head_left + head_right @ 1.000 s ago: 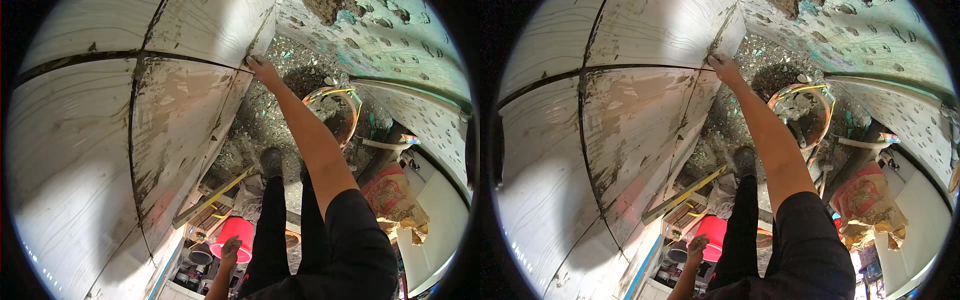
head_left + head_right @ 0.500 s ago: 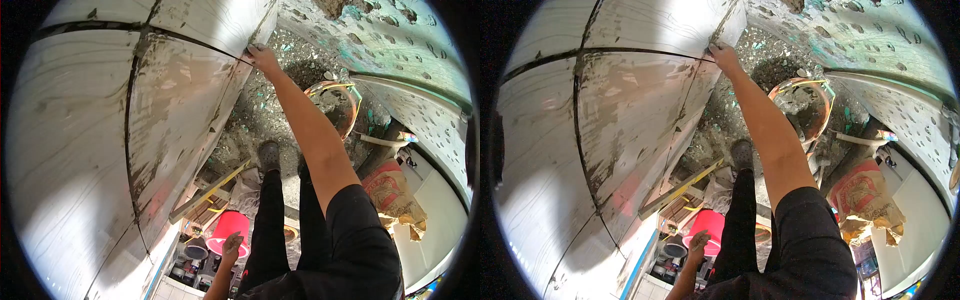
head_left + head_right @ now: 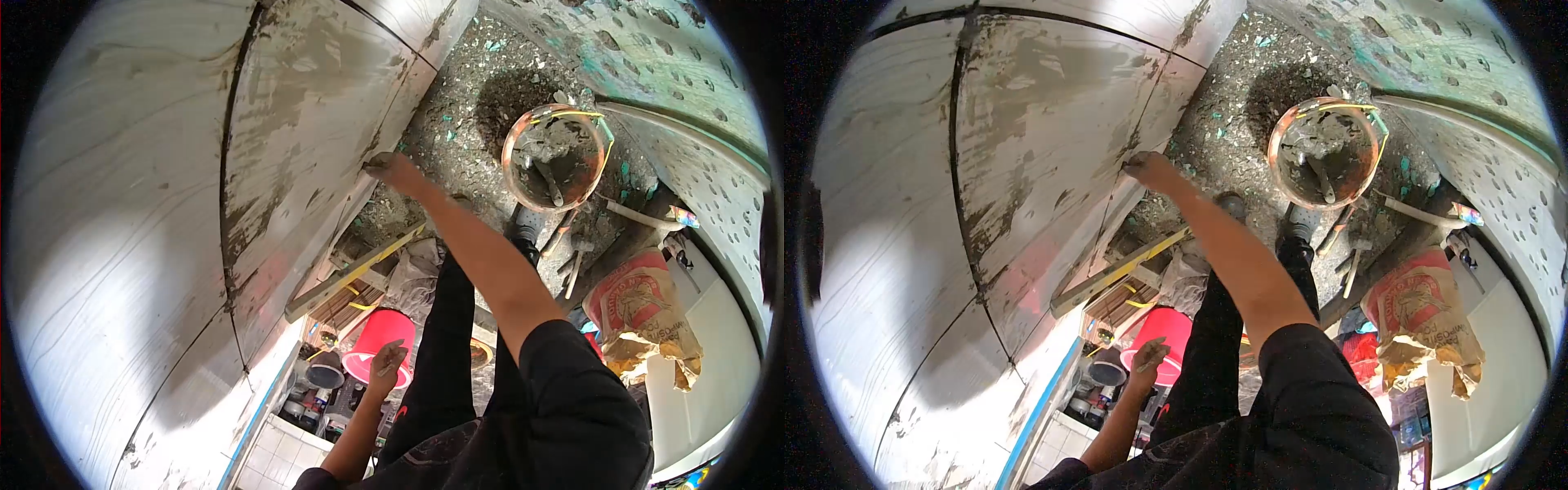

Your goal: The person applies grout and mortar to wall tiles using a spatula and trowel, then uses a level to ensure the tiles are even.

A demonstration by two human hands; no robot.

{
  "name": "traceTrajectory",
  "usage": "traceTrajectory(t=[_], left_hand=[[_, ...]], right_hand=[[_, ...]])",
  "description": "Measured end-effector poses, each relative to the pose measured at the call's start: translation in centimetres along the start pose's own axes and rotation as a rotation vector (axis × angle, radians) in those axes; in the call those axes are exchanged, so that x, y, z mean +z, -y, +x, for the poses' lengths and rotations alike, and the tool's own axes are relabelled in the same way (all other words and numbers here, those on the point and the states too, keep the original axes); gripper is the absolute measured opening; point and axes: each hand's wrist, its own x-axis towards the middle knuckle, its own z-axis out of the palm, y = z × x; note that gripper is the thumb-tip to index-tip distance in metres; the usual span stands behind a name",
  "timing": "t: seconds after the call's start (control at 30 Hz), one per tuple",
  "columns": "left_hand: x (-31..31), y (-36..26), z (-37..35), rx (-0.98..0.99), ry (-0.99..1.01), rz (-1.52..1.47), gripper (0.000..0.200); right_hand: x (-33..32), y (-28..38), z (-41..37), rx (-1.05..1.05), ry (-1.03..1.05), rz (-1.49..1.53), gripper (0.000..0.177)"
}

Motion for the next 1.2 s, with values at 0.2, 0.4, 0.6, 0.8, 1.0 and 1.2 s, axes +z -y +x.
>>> traceTrajectory(t=[0.2, 0.4, 0.6, 0.8, 1.0, 1.2], left_hand=[[-1.6, 1.3, 0.2, -0.038, -0.033, 0.076, 0.028], [-1.3, 1.2, 0.0, -0.050, -0.016, 0.067, 0.028], [-1.4, 1.1, -0.1, -0.051, -0.015, 0.069, 0.028], [-2.1, 2.0, 0.1, 0.011, -0.007, 0.013, 0.025], [-2.0, 0.6, 0.2, 0.047, 0.035, -0.014, 0.025], [-2.7, -1.9, 0.1, 0.185, 0.004, 0.121, 0.018]], right_hand=[[3.0, -1.1, 0.8, 0.006, -0.234, 0.027, 0.028], [3.3, -0.9, 0.9, 0.006, -0.277, 0.014, 0.024], [4.1, -1.4, 1.2, 0.012, -0.314, 0.007, 0.024], [4.9, -2.3, 1.0, -0.004, -0.389, -0.002, 0.029], [2.2, -9.0, -5.8, 0.519, -0.392, 0.051, 0.043], [-5.7, -14.4, -22.1, 0.490, -0.700, -0.158, 0.030]])
